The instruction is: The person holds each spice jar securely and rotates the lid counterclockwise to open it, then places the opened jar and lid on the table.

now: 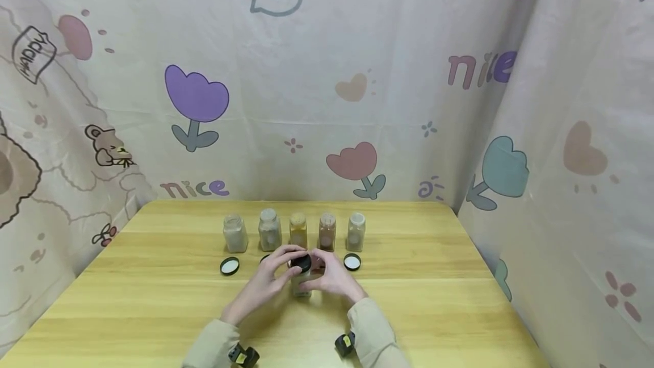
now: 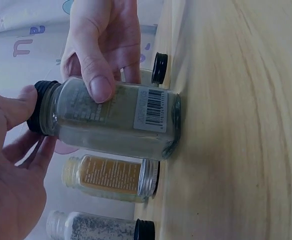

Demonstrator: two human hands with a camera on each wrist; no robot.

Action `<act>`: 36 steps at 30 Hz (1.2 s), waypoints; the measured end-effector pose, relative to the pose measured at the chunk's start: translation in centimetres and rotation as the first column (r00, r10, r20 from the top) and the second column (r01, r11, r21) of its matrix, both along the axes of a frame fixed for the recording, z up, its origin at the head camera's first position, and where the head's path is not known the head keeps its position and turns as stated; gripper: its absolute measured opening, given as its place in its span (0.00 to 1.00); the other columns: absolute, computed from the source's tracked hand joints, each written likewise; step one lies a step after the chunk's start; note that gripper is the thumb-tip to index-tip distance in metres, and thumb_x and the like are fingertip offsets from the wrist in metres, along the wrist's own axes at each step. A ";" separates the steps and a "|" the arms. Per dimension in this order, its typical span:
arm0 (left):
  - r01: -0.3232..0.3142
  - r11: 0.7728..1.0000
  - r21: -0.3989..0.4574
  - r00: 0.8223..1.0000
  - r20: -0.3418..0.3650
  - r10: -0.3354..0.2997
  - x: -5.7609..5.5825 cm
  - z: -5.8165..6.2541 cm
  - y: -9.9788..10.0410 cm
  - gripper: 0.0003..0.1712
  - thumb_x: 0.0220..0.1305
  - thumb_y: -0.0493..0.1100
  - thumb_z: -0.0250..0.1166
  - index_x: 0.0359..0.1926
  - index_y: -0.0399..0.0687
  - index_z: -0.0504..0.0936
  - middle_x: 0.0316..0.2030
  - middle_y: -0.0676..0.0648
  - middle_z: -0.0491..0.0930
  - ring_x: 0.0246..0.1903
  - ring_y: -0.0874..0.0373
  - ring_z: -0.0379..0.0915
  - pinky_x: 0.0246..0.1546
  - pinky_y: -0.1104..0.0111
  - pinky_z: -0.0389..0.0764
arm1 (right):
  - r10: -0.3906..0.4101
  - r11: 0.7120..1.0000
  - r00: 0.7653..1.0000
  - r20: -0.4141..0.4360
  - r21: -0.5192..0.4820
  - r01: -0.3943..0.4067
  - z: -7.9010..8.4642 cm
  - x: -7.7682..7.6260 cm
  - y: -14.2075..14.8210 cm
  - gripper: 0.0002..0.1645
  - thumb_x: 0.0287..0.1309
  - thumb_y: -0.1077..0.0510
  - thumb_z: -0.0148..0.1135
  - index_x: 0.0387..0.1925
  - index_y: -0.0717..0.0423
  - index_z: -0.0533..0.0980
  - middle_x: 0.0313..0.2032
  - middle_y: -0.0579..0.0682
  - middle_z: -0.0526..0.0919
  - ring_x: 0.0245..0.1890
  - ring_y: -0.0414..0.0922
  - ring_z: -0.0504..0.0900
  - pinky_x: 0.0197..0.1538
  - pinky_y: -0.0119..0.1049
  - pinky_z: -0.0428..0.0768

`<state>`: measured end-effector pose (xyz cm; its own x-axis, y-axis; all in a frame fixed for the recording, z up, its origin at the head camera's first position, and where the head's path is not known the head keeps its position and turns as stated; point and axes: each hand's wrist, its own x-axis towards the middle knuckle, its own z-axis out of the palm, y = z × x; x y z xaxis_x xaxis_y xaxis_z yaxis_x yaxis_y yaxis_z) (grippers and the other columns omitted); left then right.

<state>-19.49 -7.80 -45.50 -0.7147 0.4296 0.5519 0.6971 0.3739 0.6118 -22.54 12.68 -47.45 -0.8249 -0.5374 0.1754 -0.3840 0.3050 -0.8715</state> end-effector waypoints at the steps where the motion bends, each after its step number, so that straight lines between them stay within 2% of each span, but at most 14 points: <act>1: -0.011 1.000 0.003 1.000 -0.001 0.011 0.1 -0.1 0.1 0.20 0.68 0.38 0.65 0.59 0.38 0.81 0.57 0.41 0.79 0.55 0.47 0.79 0.54 0.61 0.86 | 0.004 1.000 1.000 0.005 -0.005 -0.004 -0.1 0.0 0.0 0.32 0.48 0.59 0.80 0.56 0.55 0.77 0.47 0.51 0.86 0.46 0.40 0.84 0.54 0.26 0.83; 4: -0.028 1.000 0.011 0.999 0.023 0.027 0.2 -0.2 0.2 0.21 0.67 0.39 0.66 0.59 0.39 0.81 0.57 0.42 0.78 0.56 0.48 0.78 0.56 0.59 0.85 | 0.005 1.000 1.000 0.007 -0.012 -0.004 -0.4 0.1 0.0 0.33 0.47 0.59 0.80 0.56 0.55 0.77 0.47 0.52 0.86 0.45 0.37 0.84 0.54 0.26 0.83; 6: -0.029 1.000 0.003 0.998 0.059 0.028 0.4 -0.1 0.2 0.21 0.69 0.42 0.64 0.61 0.42 0.80 0.61 0.42 0.76 0.61 0.47 0.76 0.61 0.53 0.82 | -0.007 1.000 1.000 -0.002 -0.005 0.007 -0.3 0.1 0.0 0.32 0.47 0.59 0.80 0.55 0.54 0.77 0.45 0.51 0.86 0.44 0.38 0.83 0.53 0.27 0.83; 9: -0.002 1.000 -0.008 0.994 0.106 0.002 0.4 0.2 -0.1 0.21 0.74 0.41 0.58 0.65 0.44 0.77 0.68 0.40 0.72 0.68 0.42 0.68 0.67 0.44 0.74 | -0.025 1.000 0.999 -0.028 0.018 0.025 -0.2 0.0 0.0 0.30 0.47 0.58 0.81 0.53 0.52 0.78 0.43 0.49 0.87 0.42 0.40 0.83 0.52 0.31 0.84; 11: 0.032 0.999 -0.011 0.992 0.123 -0.030 0.3 0.3 -0.3 0.21 0.77 0.39 0.54 0.66 0.44 0.75 0.71 0.39 0.69 0.71 0.40 0.65 0.69 0.42 0.71 | -0.031 0.999 0.999 -0.044 0.032 0.032 -0.1 0.0 0.0 0.30 0.47 0.56 0.81 0.53 0.51 0.78 0.42 0.48 0.87 0.42 0.41 0.83 0.52 0.33 0.84; 16: 0.100 0.995 -0.030 0.993 0.072 -0.097 -0.1 0.3 -0.4 0.22 0.73 0.29 0.52 0.65 0.38 0.75 0.69 0.37 0.72 0.68 0.41 0.68 0.68 0.49 0.73 | -0.030 0.998 0.998 -0.064 0.052 0.033 0.1 0.0 0.0 0.33 0.47 0.54 0.81 0.55 0.52 0.77 0.46 0.48 0.87 0.45 0.39 0.84 0.55 0.33 0.83; 19: 0.089 0.995 -0.033 0.996 0.015 -0.088 -0.3 0.3 -0.3 0.21 0.73 0.29 0.54 0.63 0.37 0.77 0.65 0.37 0.76 0.65 0.41 0.73 0.66 0.52 0.78 | -0.035 0.998 0.997 -0.063 0.051 0.038 0.3 -0.1 0.0 0.34 0.46 0.54 0.81 0.56 0.53 0.77 0.46 0.48 0.86 0.45 0.40 0.84 0.54 0.32 0.84; 22: 0.053 0.998 -0.019 0.999 -0.009 -0.053 -0.3 0.3 -0.3 0.19 0.72 0.34 0.58 0.62 0.38 0.78 0.61 0.37 0.78 0.61 0.44 0.76 0.61 0.55 0.82 | -0.036 0.998 0.998 -0.056 0.047 0.038 0.4 -0.1 -0.1 0.33 0.45 0.55 0.82 0.55 0.52 0.78 0.45 0.48 0.87 0.45 0.42 0.84 0.54 0.32 0.84; 25: 0.020 1.000 -0.011 1.000 0.013 -0.019 -0.1 0.3 -0.3 0.19 0.71 0.37 0.61 0.61 0.40 0.79 0.59 0.38 0.77 0.58 0.47 0.77 0.57 0.56 0.84 | -0.028 0.999 0.999 -0.043 0.038 0.029 0.4 -0.1 0.0 0.32 0.45 0.55 0.81 0.54 0.51 0.78 0.44 0.48 0.87 0.45 0.44 0.84 0.54 0.33 0.84; 28: 0.004 1.000 -0.017 0.998 0.057 -0.003 0.2 0.3 -0.2 0.20 0.71 0.40 0.61 0.62 0.42 0.79 0.60 0.39 0.76 0.59 0.47 0.76 0.57 0.53 0.83 | -0.018 0.999 0.999 -0.041 0.035 0.019 0.2 0.0 0.0 0.32 0.46 0.56 0.81 0.54 0.52 0.78 0.44 0.49 0.87 0.45 0.44 0.84 0.54 0.33 0.84; 32: 0.017 0.999 -0.028 0.992 0.122 -0.013 0.5 0.3 -0.3 0.22 0.75 0.45 0.57 0.65 0.44 0.77 0.67 0.40 0.72 0.65 0.43 0.71 0.62 0.46 0.79 | -0.016 0.999 0.999 -0.044 0.036 0.017 -0.1 0.0 0.0 0.31 0.47 0.56 0.81 0.54 0.52 0.78 0.43 0.49 0.86 0.44 0.43 0.84 0.52 0.31 0.84; 36: 0.052 0.998 -0.024 0.992 0.115 -0.049 0.3 0.3 -0.4 0.21 0.78 0.40 0.52 0.66 0.42 0.75 0.71 0.39 0.70 0.69 0.41 0.67 0.67 0.45 0.74 | -0.021 0.999 0.999 -0.039 0.029 0.022 0.1 0.1 0.0 0.32 0.46 0.56 0.81 0.54 0.53 0.77 0.44 0.49 0.87 0.44 0.42 0.84 0.52 0.29 0.83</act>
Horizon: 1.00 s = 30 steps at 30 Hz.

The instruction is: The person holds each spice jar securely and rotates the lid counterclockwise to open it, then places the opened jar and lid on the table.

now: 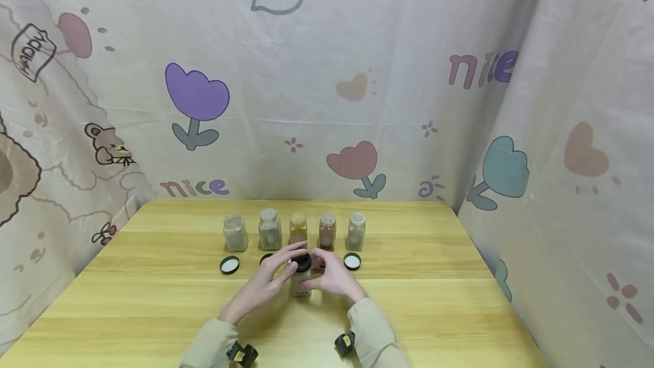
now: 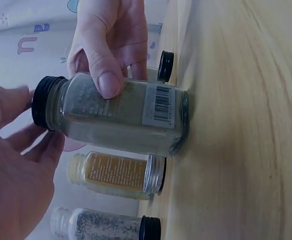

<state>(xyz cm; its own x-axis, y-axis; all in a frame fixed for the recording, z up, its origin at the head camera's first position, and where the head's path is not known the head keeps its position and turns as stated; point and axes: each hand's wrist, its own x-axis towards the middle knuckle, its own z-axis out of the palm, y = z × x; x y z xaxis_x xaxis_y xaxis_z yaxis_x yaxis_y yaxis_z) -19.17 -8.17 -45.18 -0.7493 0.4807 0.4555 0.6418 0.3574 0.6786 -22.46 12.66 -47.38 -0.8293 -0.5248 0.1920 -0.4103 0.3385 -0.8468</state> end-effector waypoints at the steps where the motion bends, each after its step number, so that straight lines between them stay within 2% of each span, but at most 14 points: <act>1: 0.012 1.000 0.001 1.000 -0.021 -0.012 -0.1 0.0 0.0 0.20 0.77 0.37 0.52 0.66 0.40 0.75 0.70 0.39 0.70 0.69 0.41 0.68 0.67 0.46 0.74 | -0.004 1.000 1.000 -0.002 0.001 0.004 0.1 0.0 0.0 0.33 0.46 0.56 0.81 0.54 0.53 0.77 0.44 0.49 0.87 0.44 0.42 0.84 0.52 0.29 0.83; 4: 0.047 0.999 0.006 0.995 -0.084 -0.046 -0.4 -0.1 -0.1 0.21 0.72 0.28 0.53 0.63 0.37 0.76 0.67 0.36 0.73 0.67 0.40 0.70 0.67 0.51 0.76 | -0.016 1.000 1.000 -0.019 0.011 0.016 0.2 0.0 0.0 0.35 0.45 0.55 0.81 0.56 0.54 0.77 0.45 0.49 0.88 0.45 0.41 0.85 0.54 0.31 0.83; 7: 0.057 0.998 0.005 0.990 -0.127 -0.056 -0.6 -0.1 -0.2 0.23 0.68 0.24 0.54 0.62 0.36 0.78 0.64 0.35 0.76 0.64 0.40 0.73 0.67 0.55 0.77 | -0.029 0.999 0.999 -0.036 0.028 0.030 0.3 0.0 -0.1 0.35 0.44 0.54 0.82 0.56 0.53 0.77 0.46 0.47 0.87 0.45 0.39 0.84 0.56 0.33 0.83; 16: 0.012 1.000 0.013 0.986 -0.165 -0.010 -0.5 -0.3 -0.1 0.20 0.68 0.28 0.59 0.60 0.37 0.79 0.60 0.38 0.79 0.60 0.43 0.77 0.58 0.60 0.84 | -0.007 1.000 1.000 -0.016 0.007 0.007 0.2 0.1 0.0 0.32 0.45 0.56 0.81 0.54 0.53 0.78 0.44 0.49 0.87 0.44 0.39 0.84 0.53 0.32 0.84; 19: -0.005 1.000 0.028 0.988 -0.153 0.009 -0.5 -0.3 -0.1 0.20 0.67 0.30 0.62 0.60 0.38 0.80 0.59 0.38 0.79 0.58 0.45 0.78 0.56 0.61 0.85 | -0.005 1.000 1.000 -0.006 0.001 0.005 0.0 0.0 0.0 0.33 0.45 0.55 0.81 0.54 0.52 0.78 0.44 0.49 0.87 0.44 0.41 0.84 0.52 0.30 0.83; 23: -0.027 0.999 0.041 0.992 -0.120 0.032 -0.4 -0.4 0.0 0.21 0.65 0.33 0.65 0.60 0.40 0.80 0.57 0.40 0.78 0.57 0.47 0.77 0.59 0.60 0.84 | 0.009 1.000 1.000 -0.004 -0.011 -0.009 -0.1 0.0 0.0 0.32 0.46 0.56 0.81 0.54 0.53 0.78 0.44 0.51 0.87 0.44 0.43 0.85 0.51 0.28 0.83; 27: -0.047 0.998 0.028 0.996 -0.077 0.050 -0.3 -0.3 0.1 0.22 0.67 0.38 0.66 0.62 0.44 0.79 0.62 0.40 0.74 0.62 0.45 0.73 0.61 0.53 0.81 | 0.019 1.000 1.000 0.016 -0.025 -0.019 0.0 0.0 0.0 0.32 0.46 0.58 0.81 0.54 0.54 0.78 0.45 0.52 0.87 0.44 0.41 0.85 0.52 0.28 0.83; 30: -0.048 0.999 0.015 0.998 -0.030 0.049 -0.1 -0.2 0.1 0.21 0.71 0.42 0.62 0.64 0.46 0.78 0.68 0.39 0.70 0.69 0.42 0.66 0.65 0.45 0.77 | 0.013 1.000 1.000 0.016 -0.016 -0.013 0.1 0.0 0.0 0.31 0.46 0.57 0.81 0.54 0.53 0.78 0.44 0.51 0.87 0.43 0.40 0.84 0.52 0.28 0.83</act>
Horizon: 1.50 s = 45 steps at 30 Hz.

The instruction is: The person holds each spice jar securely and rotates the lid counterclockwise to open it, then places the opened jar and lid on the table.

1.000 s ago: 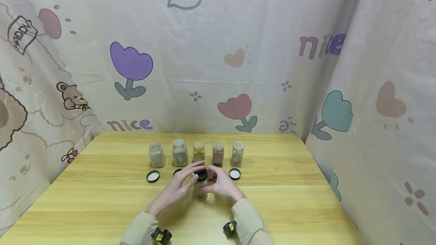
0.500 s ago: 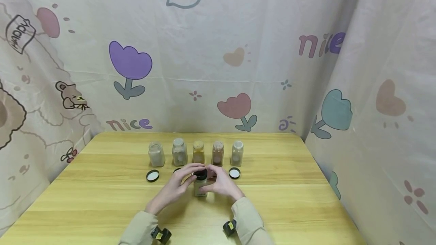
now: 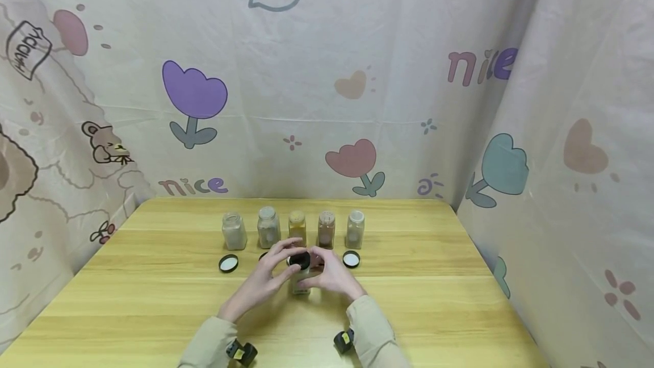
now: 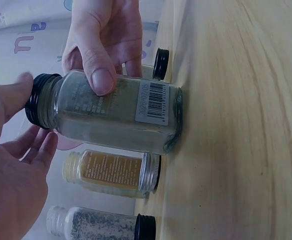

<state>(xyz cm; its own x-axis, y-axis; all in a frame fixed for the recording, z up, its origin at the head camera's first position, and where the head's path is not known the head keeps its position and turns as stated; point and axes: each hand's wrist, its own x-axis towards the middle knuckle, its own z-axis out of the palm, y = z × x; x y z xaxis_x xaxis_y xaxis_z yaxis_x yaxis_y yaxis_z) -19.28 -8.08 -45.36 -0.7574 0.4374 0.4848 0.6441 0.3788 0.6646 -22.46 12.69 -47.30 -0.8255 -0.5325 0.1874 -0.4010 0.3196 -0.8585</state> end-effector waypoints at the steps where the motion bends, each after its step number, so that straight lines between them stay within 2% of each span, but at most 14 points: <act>1: 0.002 1.000 -0.004 1.000 0.017 -0.002 0.1 0.1 0.0 0.21 0.73 0.43 0.60 0.64 0.47 0.78 0.70 0.39 0.69 0.70 0.41 0.64 0.66 0.44 0.75 | -0.003 1.000 1.000 -0.002 0.005 0.003 0.0 0.0 0.0 0.31 0.46 0.57 0.81 0.53 0.53 0.78 0.44 0.50 0.86 0.43 0.40 0.84 0.52 0.28 0.83; 5: 0.043 0.999 -0.020 0.998 0.040 -0.042 0.1 0.1 -0.1 0.21 0.76 0.41 0.55 0.67 0.46 0.75 0.72 0.39 0.67 0.73 0.41 0.62 0.69 0.43 0.71 | -0.020 0.999 0.999 -0.025 0.034 0.021 0.1 0.0 0.0 0.32 0.46 0.55 0.81 0.54 0.51 0.78 0.44 0.47 0.86 0.43 0.41 0.83 0.51 0.29 0.82; 9: 0.066 0.997 -0.036 0.998 -0.019 -0.067 -0.1 0.0 0.0 0.21 0.75 0.37 0.54 0.66 0.41 0.74 0.68 0.38 0.72 0.69 0.43 0.69 0.67 0.48 0.75 | -0.019 0.999 0.999 -0.041 0.036 0.020 0.0 0.0 0.0 0.34 0.46 0.54 0.81 0.56 0.52 0.77 0.45 0.48 0.87 0.44 0.41 0.84 0.52 0.30 0.83; 14: 0.027 1.000 -0.012 0.998 -0.056 -0.028 -0.1 -0.2 0.2 0.21 0.71 0.37 0.60 0.64 0.41 0.76 0.61 0.41 0.77 0.60 0.47 0.77 0.62 0.54 0.81 | -0.010 1.000 0.999 -0.031 0.021 0.011 0.0 0.0 0.0 0.30 0.47 0.56 0.81 0.52 0.55 0.78 0.43 0.52 0.87 0.43 0.42 0.84 0.50 0.28 0.83; 21: -0.014 1.000 -0.002 0.998 -0.056 0.014 -0.1 -0.5 0.5 0.22 0.69 0.41 0.64 0.63 0.44 0.77 0.59 0.43 0.75 0.58 0.50 0.76 0.59 0.57 0.83 | -0.014 1.000 0.999 -0.043 0.013 0.015 0.0 0.1 -0.1 0.29 0.46 0.58 0.81 0.51 0.57 0.78 0.43 0.54 0.87 0.42 0.43 0.84 0.50 0.33 0.85; 27: 0.045 0.999 -0.013 0.999 0.006 -0.045 -0.1 -0.3 0.1 0.23 0.74 0.41 0.58 0.68 0.44 0.73 0.69 0.38 0.71 0.68 0.43 0.69 0.66 0.47 0.76 | -0.016 1.000 0.999 -0.048 0.020 0.017 -0.1 -0.1 0.0 0.29 0.46 0.58 0.81 0.51 0.56 0.78 0.42 0.53 0.87 0.42 0.41 0.84 0.51 0.33 0.84; 29: 0.075 0.997 -0.016 0.997 0.002 -0.075 -0.1 -0.3 0.0 0.23 0.75 0.39 0.56 0.68 0.41 0.72 0.69 0.37 0.70 0.69 0.42 0.68 0.67 0.47 0.75 | -0.013 1.000 0.999 -0.043 0.022 0.014 -0.2 -0.1 0.0 0.30 0.46 0.58 0.81 0.52 0.56 0.78 0.43 0.53 0.87 0.42 0.40 0.84 0.51 0.32 0.84; 32: 0.094 0.996 -0.007 0.995 -0.034 -0.094 -0.3 -0.4 0.0 0.23 0.73 0.35 0.57 0.67 0.39 0.72 0.66 0.38 0.74 0.66 0.43 0.71 0.66 0.51 0.77 | -0.003 1.000 0.999 -0.044 0.017 0.004 -0.2 -0.1 0.0 0.31 0.46 0.57 0.80 0.53 0.56 0.77 0.42 0.53 0.87 0.41 0.38 0.83 0.51 0.30 0.84; 35: 0.065 0.998 0.006 0.995 -0.075 -0.064 -0.3 -0.5 0.2 0.23 0.70 0.34 0.60 0.65 0.39 0.74 0.62 0.41 0.78 0.62 0.46 0.76 0.63 0.55 0.80 | 0.003 1.000 0.999 -0.050 0.010 -0.002 -0.3 -0.1 0.0 0.31 0.47 0.58 0.80 0.53 0.57 0.77 0.42 0.53 0.87 0.41 0.37 0.83 0.50 0.29 0.84; 41: -0.042 0.999 0.018 0.998 -0.048 0.043 0.0 -0.6 0.7 0.25 0.69 0.43 0.65 0.65 0.45 0.75 0.59 0.44 0.76 0.59 0.50 0.75 0.61 0.54 0.81 | -0.002 1.000 1.000 0.009 -0.006 0.002 -0.1 -0.1 -0.1 0.30 0.47 0.59 0.80 0.53 0.56 0.78 0.44 0.54 0.87 0.44 0.43 0.85 0.52 0.29 0.83; 43: -0.051 0.999 0.013 0.998 -0.031 0.051 0.1 -0.5 0.7 0.26 0.69 0.45 0.65 0.66 0.45 0.75 0.61 0.43 0.75 0.61 0.49 0.74 0.62 0.51 0.80 | -0.005 1.000 1.000 0.013 -0.003 0.005 -0.1 -0.1 -0.1 0.30 0.47 0.60 0.80 0.53 0.57 0.78 0.45 0.55 0.87 0.44 0.45 0.85 0.52 0.30 0.83; 45: -0.030 1.000 0.009 0.999 -0.011 0.030 0.2 -0.4 0.6 0.26 0.70 0.44 0.64 0.67 0.44 0.74 0.64 0.42 0.74 0.65 0.46 0.72 0.65 0.48 0.77 | -0.013 1.000 1.000 0.004 0.004 0.013 -0.1 0.0 -0.1 0.30 0.47 0.59 0.80 0.53 0.57 0.78 0.44 0.55 0.87 0.44 0.45 0.85 0.52 0.31 0.83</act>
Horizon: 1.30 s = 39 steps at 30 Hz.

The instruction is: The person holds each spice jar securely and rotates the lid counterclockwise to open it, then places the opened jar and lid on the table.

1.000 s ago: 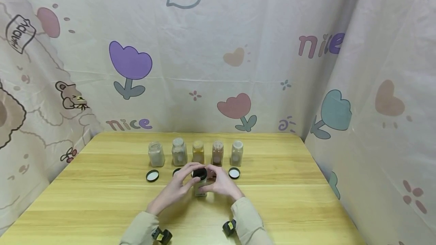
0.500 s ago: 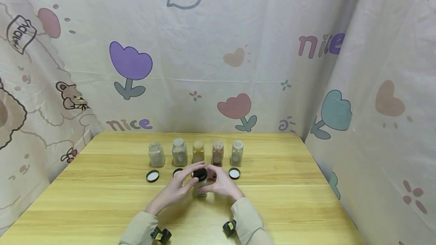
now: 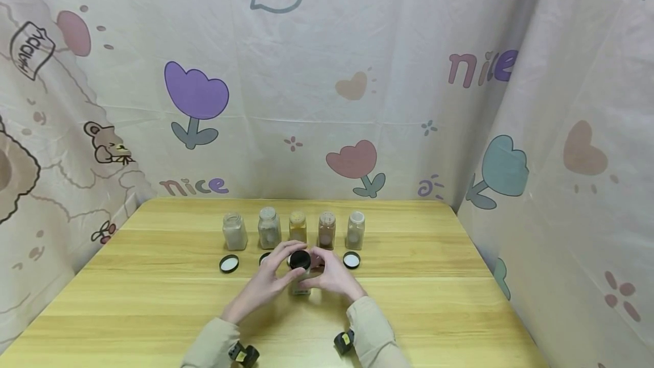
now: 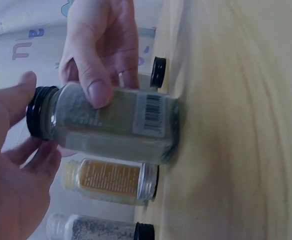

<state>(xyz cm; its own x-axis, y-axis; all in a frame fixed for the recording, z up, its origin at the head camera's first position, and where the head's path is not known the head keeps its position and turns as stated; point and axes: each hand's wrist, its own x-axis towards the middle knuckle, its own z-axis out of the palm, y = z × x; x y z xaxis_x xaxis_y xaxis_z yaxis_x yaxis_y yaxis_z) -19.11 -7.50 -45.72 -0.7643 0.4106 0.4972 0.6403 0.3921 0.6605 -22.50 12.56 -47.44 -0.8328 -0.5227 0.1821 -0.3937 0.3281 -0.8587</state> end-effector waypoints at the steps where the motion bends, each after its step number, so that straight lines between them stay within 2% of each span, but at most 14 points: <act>1: 0.018 1.000 -0.002 1.000 0.008 -0.018 0.0 0.1 -0.1 0.26 0.71 0.44 0.63 0.67 0.44 0.73 0.66 0.41 0.73 0.66 0.45 0.70 0.66 0.46 0.76 | -0.001 1.000 1.000 -0.004 -0.001 0.001 0.0 0.0 0.0 0.30 0.47 0.59 0.80 0.53 0.58 0.77 0.44 0.55 0.87 0.44 0.45 0.85 0.52 0.31 0.83; 5: 0.094 0.995 -0.012 0.995 0.013 -0.094 -0.1 0.3 -0.5 0.23 0.73 0.37 0.58 0.67 0.42 0.72 0.69 0.39 0.72 0.69 0.43 0.68 0.68 0.45 0.73 | 0.000 1.000 1.000 -0.014 0.000 0.000 -0.1 0.1 0.1 0.32 0.46 0.59 0.80 0.54 0.58 0.77 0.44 0.55 0.87 0.44 0.43 0.85 0.52 0.31 0.84; 8: 0.109 0.994 -0.016 0.994 -0.016 -0.110 -0.2 0.3 -0.5 0.23 0.72 0.33 0.58 0.66 0.42 0.74 0.66 0.41 0.75 0.67 0.45 0.71 0.67 0.50 0.76 | 0.005 1.000 1.000 -0.010 -0.006 -0.005 -0.1 0.0 0.1 0.33 0.47 0.59 0.80 0.56 0.58 0.76 0.45 0.55 0.87 0.44 0.42 0.85 0.53 0.30 0.84; 10: 0.097 0.995 -0.007 0.995 -0.033 -0.097 -0.2 0.3 -0.4 0.22 0.70 0.33 0.60 0.64 0.42 0.75 0.63 0.42 0.77 0.64 0.46 0.74 0.66 0.53 0.78 | 0.005 1.000 1.000 -0.011 -0.007 -0.005 -0.1 0.0 0.1 0.33 0.47 0.59 0.80 0.56 0.57 0.76 0.45 0.54 0.87 0.44 0.42 0.85 0.53 0.30 0.84; 13: 0.045 0.999 0.002 0.998 -0.054 -0.045 -0.2 0.1 0.0 0.22 0.68 0.36 0.63 0.62 0.43 0.77 0.60 0.43 0.78 0.61 0.48 0.75 0.63 0.56 0.80 | 0.002 1.000 1.000 -0.020 -0.003 -0.002 0.0 0.1 0.1 0.32 0.47 0.59 0.79 0.55 0.57 0.77 0.44 0.54 0.87 0.43 0.41 0.84 0.52 0.31 0.84; 16: 0.007 1.000 0.007 0.999 -0.046 -0.006 0.0 0.0 0.2 0.23 0.68 0.40 0.65 0.62 0.44 0.77 0.58 0.44 0.76 0.59 0.49 0.74 0.62 0.55 0.81 | 0.007 1.000 1.000 -0.017 -0.003 -0.007 0.0 0.2 0.1 0.31 0.48 0.60 0.79 0.55 0.57 0.77 0.44 0.55 0.87 0.43 0.41 0.84 0.52 0.30 0.84; 19: -0.001 1.000 0.009 1.000 -0.014 0.001 0.1 0.0 0.3 0.24 0.68 0.43 0.65 0.64 0.45 0.76 0.61 0.44 0.74 0.62 0.49 0.73 0.63 0.51 0.79 | 0.005 1.000 1.000 -0.001 -0.004 -0.005 0.0 0.2 0.1 0.30 0.48 0.60 0.79 0.54 0.56 0.77 0.44 0.53 0.87 0.43 0.40 0.84 0.52 0.28 0.83; 24: 0.060 0.998 -0.007 0.997 0.041 -0.059 0.1 0.4 -0.2 0.23 0.74 0.42 0.59 0.66 0.43 0.73 0.68 0.41 0.72 0.68 0.44 0.68 0.68 0.46 0.74 | -0.007 1.000 1.000 -0.019 0.017 0.007 0.0 0.1 0.1 0.31 0.47 0.61 0.79 0.54 0.57 0.77 0.43 0.53 0.87 0.42 0.39 0.83 0.51 0.30 0.84; 29: 0.115 0.993 -0.015 0.993 0.025 -0.114 -0.1 0.4 -0.6 0.22 0.73 0.34 0.57 0.66 0.42 0.73 0.66 0.40 0.75 0.68 0.44 0.70 0.69 0.51 0.74 | 0.000 1.000 1.000 -0.011 0.009 0.000 0.0 0.1 0.1 0.35 0.46 0.59 0.79 0.58 0.57 0.76 0.46 0.53 0.87 0.45 0.39 0.84 0.55 0.30 0.83; 34: 0.064 0.998 0.011 0.998 -0.013 -0.064 -0.1 0.2 -0.3 0.21 0.69 0.36 0.62 0.63 0.44 0.76 0.61 0.44 0.78 0.62 0.48 0.75 0.64 0.54 0.79 | 0.005 1.000 1.000 -0.017 0.011 -0.005 0.0 0.1 0.2 0.35 0.47 0.58 0.79 0.58 0.55 0.76 0.46 0.52 0.87 0.45 0.39 0.84 0.54 0.30 0.83; 39: 0.000 1.000 0.018 1.000 0.014 0.000 0.0 0.0 0.1 0.22 0.69 0.43 0.64 0.62 0.46 0.77 0.61 0.45 0.75 0.61 0.49 0.74 0.63 0.52 0.79 | 0.003 1.000 1.000 -0.004 0.016 -0.003 0.0 0.1 0.2 0.32 0.47 0.59 0.79 0.55 0.55 0.77 0.44 0.51 0.87 0.43 0.40 0.84 0.51 0.28 0.83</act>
